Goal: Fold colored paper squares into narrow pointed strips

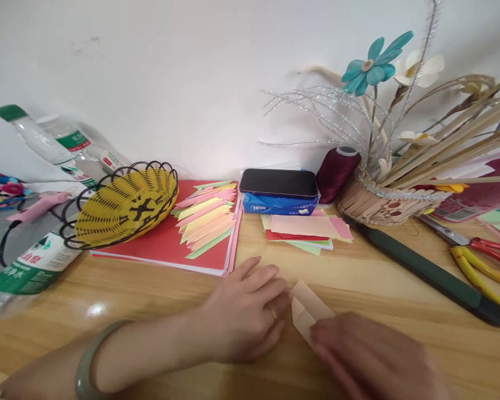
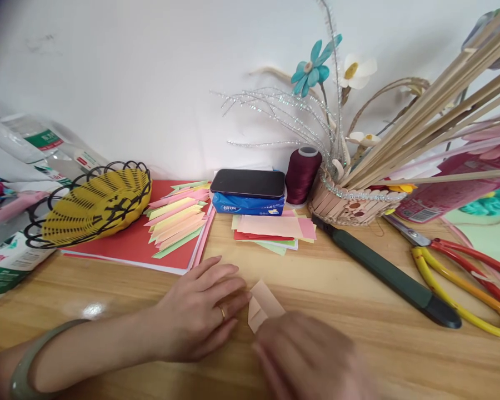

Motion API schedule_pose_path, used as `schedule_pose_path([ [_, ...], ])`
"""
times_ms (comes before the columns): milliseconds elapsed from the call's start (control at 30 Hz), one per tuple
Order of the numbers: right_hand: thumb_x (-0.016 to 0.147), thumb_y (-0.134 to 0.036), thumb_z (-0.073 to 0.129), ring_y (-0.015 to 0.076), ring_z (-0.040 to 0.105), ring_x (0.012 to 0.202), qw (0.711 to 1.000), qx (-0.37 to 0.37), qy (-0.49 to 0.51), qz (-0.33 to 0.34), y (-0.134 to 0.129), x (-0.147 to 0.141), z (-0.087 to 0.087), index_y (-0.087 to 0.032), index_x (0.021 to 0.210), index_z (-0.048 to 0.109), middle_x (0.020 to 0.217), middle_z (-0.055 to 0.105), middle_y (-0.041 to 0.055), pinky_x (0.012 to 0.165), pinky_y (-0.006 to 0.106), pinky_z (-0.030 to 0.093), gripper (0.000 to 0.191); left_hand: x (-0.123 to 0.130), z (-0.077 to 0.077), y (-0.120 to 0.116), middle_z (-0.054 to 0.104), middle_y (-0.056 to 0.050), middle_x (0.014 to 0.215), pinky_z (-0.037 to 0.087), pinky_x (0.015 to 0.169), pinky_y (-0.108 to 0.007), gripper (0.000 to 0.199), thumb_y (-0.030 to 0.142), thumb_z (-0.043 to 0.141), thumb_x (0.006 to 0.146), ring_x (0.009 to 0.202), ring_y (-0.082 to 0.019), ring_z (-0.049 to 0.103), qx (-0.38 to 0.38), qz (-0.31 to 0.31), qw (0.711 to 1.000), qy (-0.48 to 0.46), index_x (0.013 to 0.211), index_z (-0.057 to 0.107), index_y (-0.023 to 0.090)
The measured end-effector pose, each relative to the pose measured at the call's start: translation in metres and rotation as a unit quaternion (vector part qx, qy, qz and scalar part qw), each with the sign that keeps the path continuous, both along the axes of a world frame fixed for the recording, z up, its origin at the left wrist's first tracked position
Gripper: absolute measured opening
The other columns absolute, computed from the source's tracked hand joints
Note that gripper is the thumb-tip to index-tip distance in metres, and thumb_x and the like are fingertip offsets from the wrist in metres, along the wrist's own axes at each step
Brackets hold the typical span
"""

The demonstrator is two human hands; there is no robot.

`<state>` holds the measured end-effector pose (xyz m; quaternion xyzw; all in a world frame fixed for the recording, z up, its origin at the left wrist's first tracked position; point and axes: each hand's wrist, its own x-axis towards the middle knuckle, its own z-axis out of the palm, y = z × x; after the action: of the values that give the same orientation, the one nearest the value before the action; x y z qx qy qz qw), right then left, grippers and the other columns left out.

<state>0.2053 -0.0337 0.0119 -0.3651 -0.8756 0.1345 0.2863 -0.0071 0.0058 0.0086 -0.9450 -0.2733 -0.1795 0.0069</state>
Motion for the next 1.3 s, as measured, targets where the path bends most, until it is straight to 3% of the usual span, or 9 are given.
schedule_pose_path([
  [100,0.09,-0.029,0.042,0.0162,0.063,0.072,0.989,-0.063,-0.015,-0.131,0.013,0.005,-0.002,-0.023,0.09,0.056,0.083,0.064,0.0042,0.059,0.026,0.051,0.015,0.004,-0.003,0.0,0.064,-0.002,0.095,0.036,0.096,-0.04,0.023,0.031,0.047,0.09,0.101,-0.02,0.051,0.028,0.0,0.999,-0.018,0.094,0.062,0.014],
  [200,0.089,-0.031,0.044,0.0154,0.061,0.069,0.985,-0.107,-0.026,-0.135,0.023,0.005,-0.009,-0.023,0.088,0.057,0.08,0.063,0.0022,0.059,0.026,0.05,0.015,0.007,-0.009,0.0,0.064,-0.001,0.096,0.035,0.097,-0.038,0.021,0.029,0.048,0.091,0.102,-0.019,0.051,0.052,-0.002,0.998,-0.025,0.092,0.062,0.014],
  [333,0.086,-0.027,0.047,0.0115,0.055,0.05,0.978,-0.159,-0.027,-0.129,0.023,0.001,-0.012,-0.023,0.071,0.054,0.06,0.058,-0.0032,0.046,0.022,0.044,0.016,0.008,-0.012,0.003,0.064,0.0,0.084,0.037,0.093,-0.038,0.021,0.029,0.05,0.09,0.096,-0.019,0.054,0.066,0.015,0.997,-0.045,0.083,0.063,0.014],
  [500,0.083,-0.025,0.048,0.0106,0.055,0.049,0.967,-0.201,0.004,-0.155,0.02,-0.002,-0.01,-0.023,0.084,0.056,0.06,0.06,-0.0046,0.045,0.019,0.044,0.009,0.009,-0.014,0.007,0.065,0.002,0.074,0.043,0.079,-0.031,0.017,0.017,0.054,0.088,0.084,-0.015,0.056,0.068,-0.003,0.994,-0.086,0.074,0.062,0.015],
  [633,0.084,-0.027,0.048,0.0112,0.057,0.052,0.971,-0.171,-0.01,-0.167,0.017,-0.004,-0.012,-0.022,0.087,0.058,0.064,0.061,-0.0035,0.049,0.022,0.045,0.011,0.01,-0.015,0.008,0.066,0.003,0.074,0.044,0.074,-0.029,0.018,0.015,0.052,0.089,0.082,-0.014,0.056,0.045,-0.03,0.991,-0.12,0.074,0.061,0.014],
  [833,0.085,-0.025,0.044,0.0169,0.062,0.064,0.981,-0.05,-0.036,-0.186,0.012,-0.001,-0.025,-0.021,0.096,0.056,0.077,0.063,0.0025,0.056,0.03,0.048,0.017,0.008,-0.011,0.008,0.068,0.002,0.086,0.044,0.079,-0.028,0.016,0.015,0.05,0.091,0.083,-0.012,0.056,0.036,-0.069,0.995,-0.068,0.081,0.062,0.014],
  [1000,0.084,-0.023,0.047,0.0131,0.059,0.058,0.983,-0.057,-0.005,-0.176,0.013,0.0,-0.021,-0.021,0.094,0.056,0.071,0.061,-0.0004,0.053,0.025,0.048,0.014,0.007,-0.006,0.008,0.068,0.001,0.094,0.044,0.08,-0.03,0.018,0.014,0.046,0.093,0.087,-0.014,0.056,0.043,-0.075,0.995,-0.048,0.089,0.063,0.014],
  [1167,0.086,-0.021,0.045,0.014,0.06,0.063,0.99,-0.055,0.002,-0.128,0.011,-0.002,-0.016,-0.022,0.081,0.056,0.072,0.061,0.0004,0.055,0.025,0.048,0.013,0.006,-0.006,0.008,0.068,0.001,0.096,0.043,0.087,-0.032,0.021,0.012,0.046,0.092,0.092,-0.015,0.055,0.077,-0.087,0.992,-0.047,0.083,0.065,0.014],
  [1300,0.088,-0.017,0.044,0.0146,0.06,0.069,0.995,-0.003,-0.014,-0.1,0.007,-0.002,-0.017,-0.021,0.086,0.057,0.08,0.062,0.003,0.059,0.026,0.049,0.014,0.004,-0.008,0.004,0.067,-0.002,0.098,0.041,0.094,-0.035,0.024,0.011,0.041,0.093,0.098,-0.016,0.054,0.097,-0.086,0.991,-0.032,0.092,0.065,0.012],
])
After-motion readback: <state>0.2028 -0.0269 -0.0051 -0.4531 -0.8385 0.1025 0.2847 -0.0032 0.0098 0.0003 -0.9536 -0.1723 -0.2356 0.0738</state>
